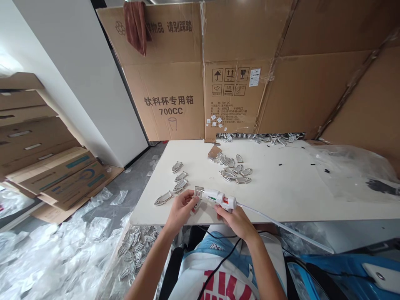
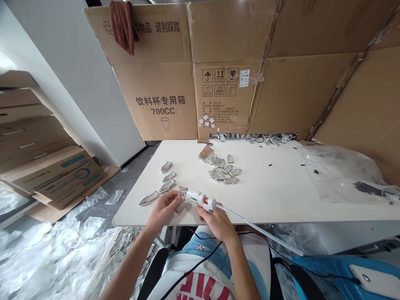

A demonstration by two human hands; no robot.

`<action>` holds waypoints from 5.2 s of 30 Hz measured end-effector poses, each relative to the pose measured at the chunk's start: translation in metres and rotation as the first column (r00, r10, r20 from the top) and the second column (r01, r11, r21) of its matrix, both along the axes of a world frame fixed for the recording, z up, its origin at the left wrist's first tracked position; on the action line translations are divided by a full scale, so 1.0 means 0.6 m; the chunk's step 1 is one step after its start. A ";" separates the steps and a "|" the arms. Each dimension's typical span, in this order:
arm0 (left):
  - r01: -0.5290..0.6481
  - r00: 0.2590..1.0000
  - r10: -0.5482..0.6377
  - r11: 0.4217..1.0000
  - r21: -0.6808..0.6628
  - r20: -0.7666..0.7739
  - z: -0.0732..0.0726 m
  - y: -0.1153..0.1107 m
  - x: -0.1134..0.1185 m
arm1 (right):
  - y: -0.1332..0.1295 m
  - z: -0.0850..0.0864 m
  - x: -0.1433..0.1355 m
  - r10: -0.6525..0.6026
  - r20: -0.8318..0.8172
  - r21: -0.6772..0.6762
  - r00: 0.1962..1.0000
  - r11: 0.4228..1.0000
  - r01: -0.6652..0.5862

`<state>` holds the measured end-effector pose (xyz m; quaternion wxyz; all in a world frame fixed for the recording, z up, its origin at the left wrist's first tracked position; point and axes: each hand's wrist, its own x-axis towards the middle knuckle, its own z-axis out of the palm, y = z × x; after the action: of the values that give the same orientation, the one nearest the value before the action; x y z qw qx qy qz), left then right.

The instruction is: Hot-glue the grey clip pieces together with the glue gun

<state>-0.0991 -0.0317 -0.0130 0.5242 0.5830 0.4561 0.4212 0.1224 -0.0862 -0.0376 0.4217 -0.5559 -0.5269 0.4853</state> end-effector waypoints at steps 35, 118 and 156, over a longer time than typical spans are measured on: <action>-0.096 0.981 0.137 0.958 0.271 -0.138 -0.032 0.007 -0.002 | 0.006 0.000 -0.005 0.037 0.007 0.043 0.999 0.998 -0.038; -0.236 0.965 0.242 0.970 -0.064 0.100 0.005 -0.007 0.006 | -0.012 0.020 -0.008 0.037 0.086 0.016 0.996 0.999 -0.039; -0.213 0.967 0.223 0.973 -0.089 0.123 -0.014 0.003 -0.002 | -0.007 0.007 0.012 0.081 -0.331 -0.014 0.940 0.996 -0.091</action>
<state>-0.1003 -0.0301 -0.0214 0.5252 0.4801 0.4971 0.4965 0.1294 -0.0902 -0.0337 0.4743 -0.4493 -0.4653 0.5972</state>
